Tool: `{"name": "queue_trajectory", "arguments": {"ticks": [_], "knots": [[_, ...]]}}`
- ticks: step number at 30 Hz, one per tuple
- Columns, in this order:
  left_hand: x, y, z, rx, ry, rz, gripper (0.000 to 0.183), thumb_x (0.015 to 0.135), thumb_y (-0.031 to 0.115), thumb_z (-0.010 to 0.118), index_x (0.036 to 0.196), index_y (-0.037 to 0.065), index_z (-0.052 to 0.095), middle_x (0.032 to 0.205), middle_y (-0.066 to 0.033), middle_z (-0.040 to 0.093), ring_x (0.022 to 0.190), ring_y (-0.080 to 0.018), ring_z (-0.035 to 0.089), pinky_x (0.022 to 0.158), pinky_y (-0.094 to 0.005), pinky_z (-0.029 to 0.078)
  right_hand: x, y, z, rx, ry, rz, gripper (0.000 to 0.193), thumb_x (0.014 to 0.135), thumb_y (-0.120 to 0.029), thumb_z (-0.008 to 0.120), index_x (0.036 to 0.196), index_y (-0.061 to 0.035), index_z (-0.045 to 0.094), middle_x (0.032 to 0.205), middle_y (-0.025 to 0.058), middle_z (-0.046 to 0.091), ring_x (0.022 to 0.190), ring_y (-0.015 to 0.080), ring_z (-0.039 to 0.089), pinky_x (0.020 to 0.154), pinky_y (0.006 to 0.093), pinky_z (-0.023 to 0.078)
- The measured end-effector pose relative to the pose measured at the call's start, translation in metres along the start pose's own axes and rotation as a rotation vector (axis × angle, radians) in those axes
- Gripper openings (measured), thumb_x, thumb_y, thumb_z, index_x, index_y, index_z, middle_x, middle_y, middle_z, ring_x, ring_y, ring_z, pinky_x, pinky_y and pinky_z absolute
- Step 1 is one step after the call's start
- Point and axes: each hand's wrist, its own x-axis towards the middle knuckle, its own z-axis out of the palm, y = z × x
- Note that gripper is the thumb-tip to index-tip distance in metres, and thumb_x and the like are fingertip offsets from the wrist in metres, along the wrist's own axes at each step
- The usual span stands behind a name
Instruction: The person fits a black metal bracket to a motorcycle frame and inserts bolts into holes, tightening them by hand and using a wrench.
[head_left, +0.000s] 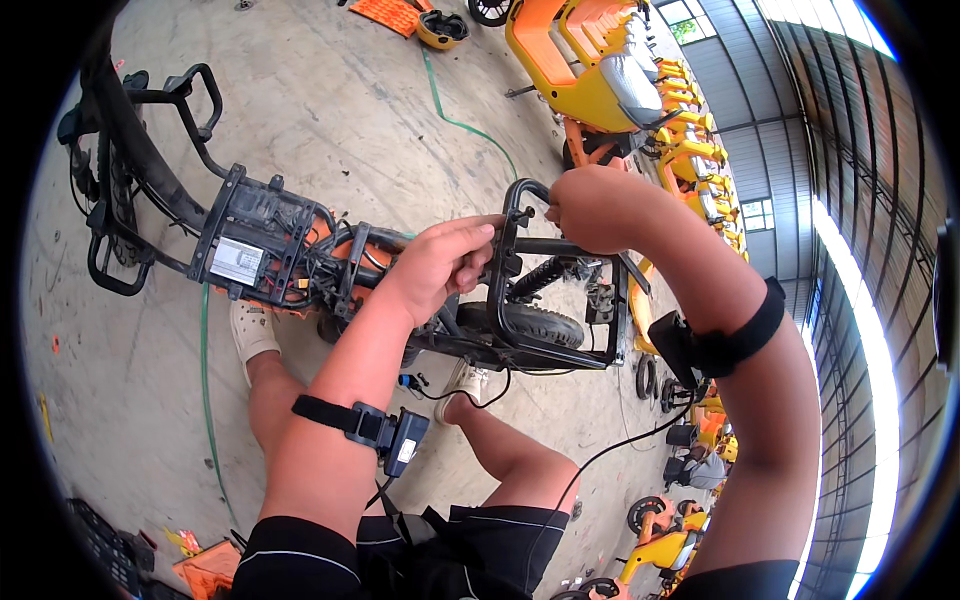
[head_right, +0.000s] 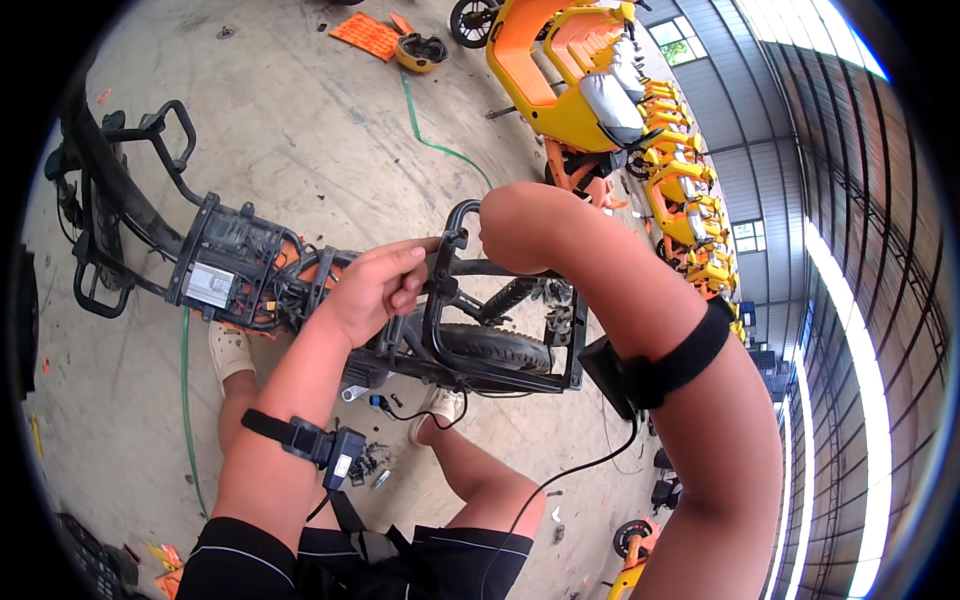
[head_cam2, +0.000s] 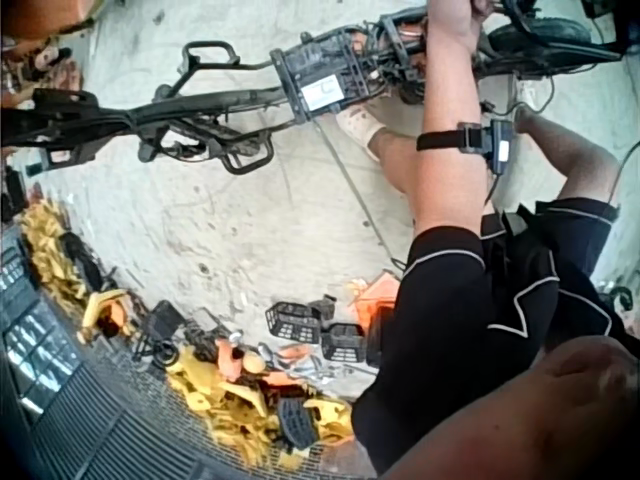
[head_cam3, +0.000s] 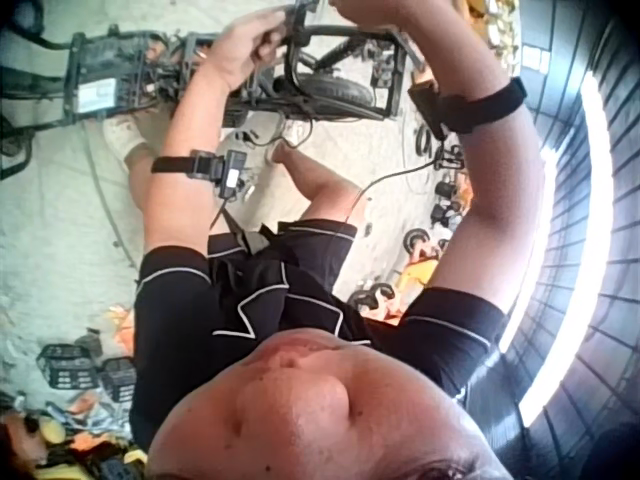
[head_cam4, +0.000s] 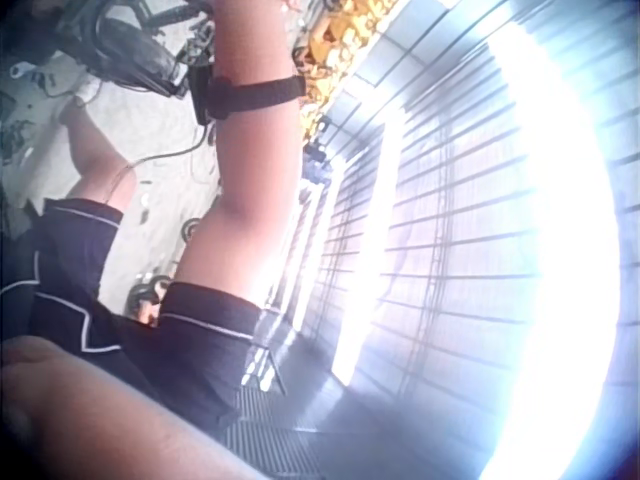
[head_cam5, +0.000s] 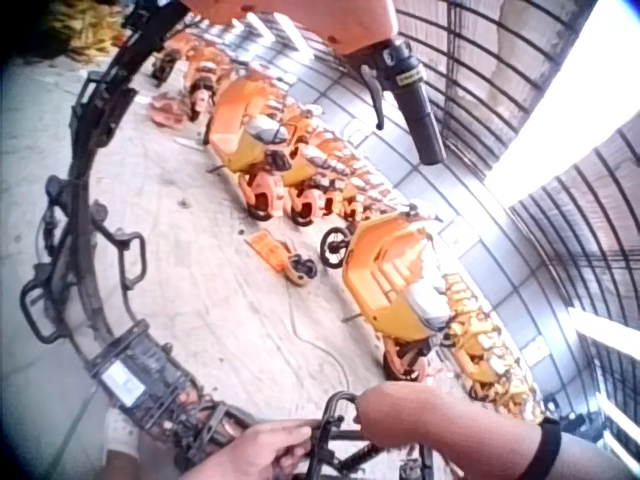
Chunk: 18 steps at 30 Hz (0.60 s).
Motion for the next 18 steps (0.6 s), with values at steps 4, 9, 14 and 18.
{"name": "queue_trajectory", "arguments": {"ticks": [4,9,14,18], "knots": [[-0.003,0.001,0.001,0.018,0.019,0.0,0.046,0.102,0.022,0.054,0.14,-0.003,0.053,0.076,0.0037,0.047,0.062,-0.006,0.041,0.054,-0.0219,0.032,-0.008,-0.008,0.003,0.083,0.049,0.053,0.024,0.099,-0.02,0.053,0.106,-0.0047,0.07,0.096,0.0184,0.072,0.096,0.0373,0.069,0.083,0.046,0.052],[-0.005,0.0,0.0,0.021,0.022,-0.002,0.044,0.102,0.02,0.053,0.14,-0.003,0.054,0.076,0.0043,0.048,0.062,-0.0055,0.042,0.054,-0.0213,0.033,-0.011,0.0,0.011,0.258,0.27,-0.033,0.017,0.088,-0.012,0.06,0.098,-0.0013,0.07,0.089,0.0185,0.072,0.09,0.0383,0.069,0.081,0.0482,0.053],[-0.006,-0.002,0.0,0.02,0.045,-0.029,0.042,0.102,0.02,0.053,0.138,-0.001,0.056,0.075,0.0046,0.048,0.061,-0.0052,0.042,0.054,-0.0211,0.033,-0.012,0.003,0.005,0.241,0.333,-0.054,0.019,0.093,-0.018,0.061,0.098,-0.003,0.071,0.09,0.0184,0.072,0.09,0.039,0.069,0.08,0.0487,0.053],[-0.006,-0.002,-0.001,0.038,0.054,-0.026,0.042,0.102,0.021,0.053,0.138,0.0,0.057,0.075,0.0047,0.048,0.061,-0.005,0.042,0.055,-0.0208,0.034,-0.016,-0.002,-0.001,0.166,0.293,-0.021,0.022,0.094,-0.023,0.061,0.098,-0.0048,0.072,0.091,0.0179,0.072,0.09,0.0383,0.07,0.079,0.0484,0.054]]}}
